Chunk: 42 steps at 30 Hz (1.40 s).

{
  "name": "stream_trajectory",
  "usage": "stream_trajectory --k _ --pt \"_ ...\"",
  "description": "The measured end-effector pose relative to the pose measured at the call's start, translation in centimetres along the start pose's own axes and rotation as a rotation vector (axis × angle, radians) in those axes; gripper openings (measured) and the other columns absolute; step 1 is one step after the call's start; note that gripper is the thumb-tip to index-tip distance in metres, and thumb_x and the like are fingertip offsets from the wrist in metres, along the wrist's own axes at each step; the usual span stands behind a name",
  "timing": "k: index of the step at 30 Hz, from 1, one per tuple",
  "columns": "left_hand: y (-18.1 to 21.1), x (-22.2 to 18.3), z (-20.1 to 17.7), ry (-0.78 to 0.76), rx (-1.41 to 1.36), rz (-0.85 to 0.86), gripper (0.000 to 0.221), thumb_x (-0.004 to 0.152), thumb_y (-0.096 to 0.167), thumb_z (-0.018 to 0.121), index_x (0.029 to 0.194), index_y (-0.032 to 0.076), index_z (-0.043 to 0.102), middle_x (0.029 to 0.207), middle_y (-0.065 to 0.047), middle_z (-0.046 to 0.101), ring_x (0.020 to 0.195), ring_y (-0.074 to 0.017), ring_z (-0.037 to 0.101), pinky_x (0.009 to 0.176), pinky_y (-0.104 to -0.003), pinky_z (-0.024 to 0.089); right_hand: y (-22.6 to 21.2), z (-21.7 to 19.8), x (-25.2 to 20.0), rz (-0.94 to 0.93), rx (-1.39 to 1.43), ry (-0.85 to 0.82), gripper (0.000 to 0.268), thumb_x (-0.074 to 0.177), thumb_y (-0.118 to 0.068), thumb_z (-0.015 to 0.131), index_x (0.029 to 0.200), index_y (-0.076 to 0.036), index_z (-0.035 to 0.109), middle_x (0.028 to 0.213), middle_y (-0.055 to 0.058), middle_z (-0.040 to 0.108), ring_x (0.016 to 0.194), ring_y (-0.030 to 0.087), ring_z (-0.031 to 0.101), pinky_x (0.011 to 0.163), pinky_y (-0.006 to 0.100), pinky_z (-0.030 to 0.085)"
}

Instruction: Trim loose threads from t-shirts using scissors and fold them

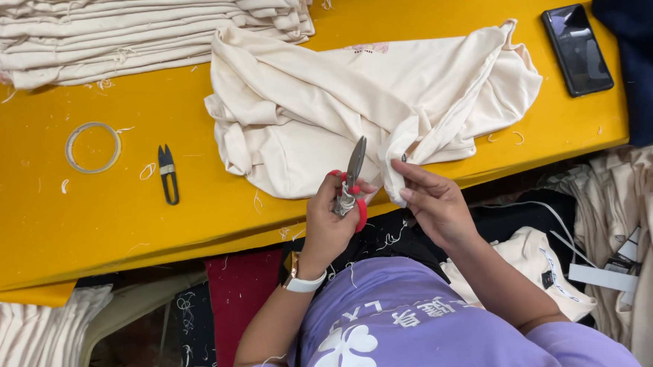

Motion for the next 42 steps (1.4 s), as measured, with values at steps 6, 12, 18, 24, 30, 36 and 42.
stream_trajectory --k 6,12,18,24,30,36,42 --pt "1.4 1.0 0.9 0.066 -0.133 0.061 0.026 0.078 -0.002 0.083 0.095 0.004 0.064 0.086 -0.011 0.078 0.078 -0.0154 0.072 0.076 -0.026 0.056 -0.8 1.9 0.4 -0.105 -0.052 0.002 0.049 0.083 0.018 0.063 0.132 0.015 0.059 0.125 0.016 0.064 0.109 0.018 0.065 0.095 0.032 0.06" --pt "2.7 1.9 1.3 0.049 0.231 0.211 0.024 0.074 -0.002 0.078 0.09 0.004 0.061 0.072 -0.016 0.067 0.065 -0.035 0.067 0.061 -0.039 0.053 -0.4 1.5 0.4 -0.218 -0.176 0.005 0.05 0.081 0.018 0.068 0.13 0.014 0.061 0.123 0.017 0.063 0.099 0.015 0.063 0.087 0.027 0.059" --pt "1.9 2.9 0.6 0.028 -0.156 0.052 0.027 0.082 0.0 0.079 0.101 0.003 0.061 0.083 -0.009 0.073 0.078 -0.0128 0.065 0.075 -0.029 0.055 0.0 0.9 0.5 -0.221 -0.196 0.013 0.051 0.082 0.017 0.069 0.132 0.012 0.061 0.123 0.014 0.063 0.095 0.011 0.061 0.081 0.023 0.058" --pt "2.8 3.0 0.8 -0.069 0.169 0.121 0.026 0.076 -0.001 0.077 0.097 0.003 0.062 0.077 -0.02 0.07 0.069 -0.0326 0.07 0.063 -0.04 0.054 0.7 0.1 0.6 -0.208 -0.166 0.016 0.052 0.081 0.017 0.069 0.132 0.012 0.061 0.124 0.016 0.063 0.094 0.013 0.062 0.08 0.024 0.058" --pt "1.7 3.3 0.4 -0.034 -0.169 0.036 0.027 0.082 0.0 0.079 0.102 0.005 0.062 0.084 -0.012 0.074 0.077 -0.0132 0.066 0.074 -0.029 0.055 -0.7 1.4 0.5 -0.202 -0.152 0.021 0.052 0.082 0.017 0.068 0.133 0.013 0.06 0.125 0.016 0.062 0.094 0.012 0.06 0.078 0.022 0.056" --pt "2.0 3.4 0.9 -0.133 0.043 0.123 0.027 0.077 -0.005 0.076 0.099 0.001 0.06 0.083 -0.02 0.073 0.075 -0.0284 0.07 0.068 -0.038 0.056 0.0 0.9 0.7 -0.179 -0.131 0.026 0.052 0.081 0.018 0.068 0.132 0.012 0.061 0.125 0.015 0.062 0.093 0.011 0.061 0.08 0.022 0.056" --pt "3.2 3.7 -0.8 -0.055 -0.156 0.098 0.028 0.083 0.0 0.078 0.104 0.004 0.06 0.086 -0.013 0.074 0.079 -0.015 0.067 0.077 -0.03 0.055 -0.9 1.2 0.6 -0.17 -0.131 0.029 0.053 0.082 0.018 0.068 0.134 0.013 0.059 0.125 0.012 0.062 0.093 0.009 0.059 0.08 0.02 0.054"
Point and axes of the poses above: each hand's wrist, its own x-axis towards the middle knuckle, its own z-axis out of the palm, y = z × x, the point moved 3 cm from there along x, towards the middle knuckle
